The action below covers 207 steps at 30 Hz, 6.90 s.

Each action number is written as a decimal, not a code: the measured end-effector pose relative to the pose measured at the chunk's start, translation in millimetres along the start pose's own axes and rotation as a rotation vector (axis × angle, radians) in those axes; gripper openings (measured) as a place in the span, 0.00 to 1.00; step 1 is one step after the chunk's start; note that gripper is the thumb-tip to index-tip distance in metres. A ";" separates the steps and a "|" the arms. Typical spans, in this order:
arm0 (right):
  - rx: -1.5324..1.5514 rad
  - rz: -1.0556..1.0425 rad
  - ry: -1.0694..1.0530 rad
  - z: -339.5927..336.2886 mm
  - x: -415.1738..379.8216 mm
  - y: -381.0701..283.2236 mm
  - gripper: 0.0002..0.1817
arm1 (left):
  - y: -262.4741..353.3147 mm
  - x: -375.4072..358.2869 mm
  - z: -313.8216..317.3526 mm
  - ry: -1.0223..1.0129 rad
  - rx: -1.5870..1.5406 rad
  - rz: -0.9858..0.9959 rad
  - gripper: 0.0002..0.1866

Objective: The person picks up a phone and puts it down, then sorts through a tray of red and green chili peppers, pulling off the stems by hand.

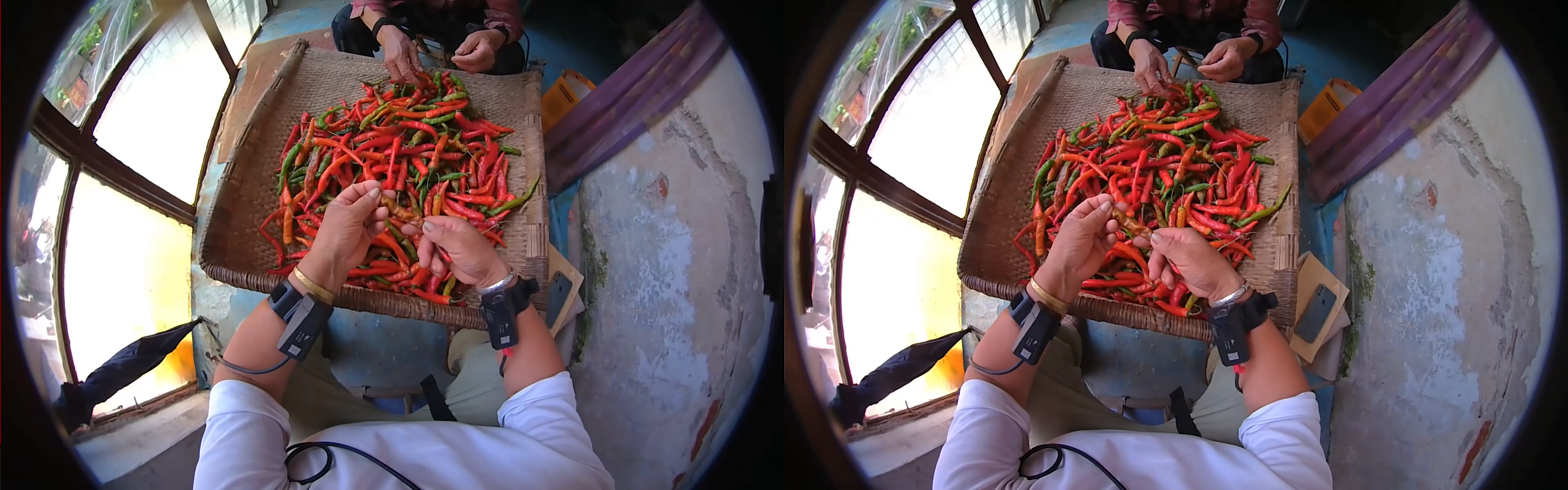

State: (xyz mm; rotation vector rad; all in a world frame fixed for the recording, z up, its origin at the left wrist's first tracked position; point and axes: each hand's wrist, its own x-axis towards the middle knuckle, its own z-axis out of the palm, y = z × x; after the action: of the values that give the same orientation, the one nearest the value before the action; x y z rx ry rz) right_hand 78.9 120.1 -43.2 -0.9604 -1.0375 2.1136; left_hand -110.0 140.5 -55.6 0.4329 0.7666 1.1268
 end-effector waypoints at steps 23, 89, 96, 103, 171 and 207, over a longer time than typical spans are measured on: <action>-0.260 -0.270 0.277 9.6 -10.4 -9.6 0.12 | -5.2 -8.8 11.1 -0.108 0.039 -0.051 0.02; 0.018 -0.179 0.402 -19.6 -8.6 -1.4 0.09 | 8.3 40.7 -13.7 -0.542 1.852 0.440 0.08; -0.358 -0.228 0.351 -8.0 9.0 15.0 0.13 | 20.1 4.7 23.1 -0.556 1.445 0.516 0.07; -0.751 -0.319 0.164 -2.6 9.5 20.2 0.10 | 20.5 -3.5 28.7 -0.441 1.030 0.193 0.09; 0.594 -0.141 0.293 -26.0 5.1 15.3 0.10 | 39.3 44.4 -79.4 0.074 1.890 0.294 0.11; 0.603 -0.217 0.288 -17.1 14.2 -7.6 0.10 | 29.3 -23.8 -3.5 -0.468 2.208 0.210 0.18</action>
State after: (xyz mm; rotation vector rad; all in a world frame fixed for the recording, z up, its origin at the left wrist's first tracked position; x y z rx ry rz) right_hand 86.0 141.8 -49.2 -0.7721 -0.3072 1.8638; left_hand -136.5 129.8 -30.8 2.4938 1.2716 -0.1847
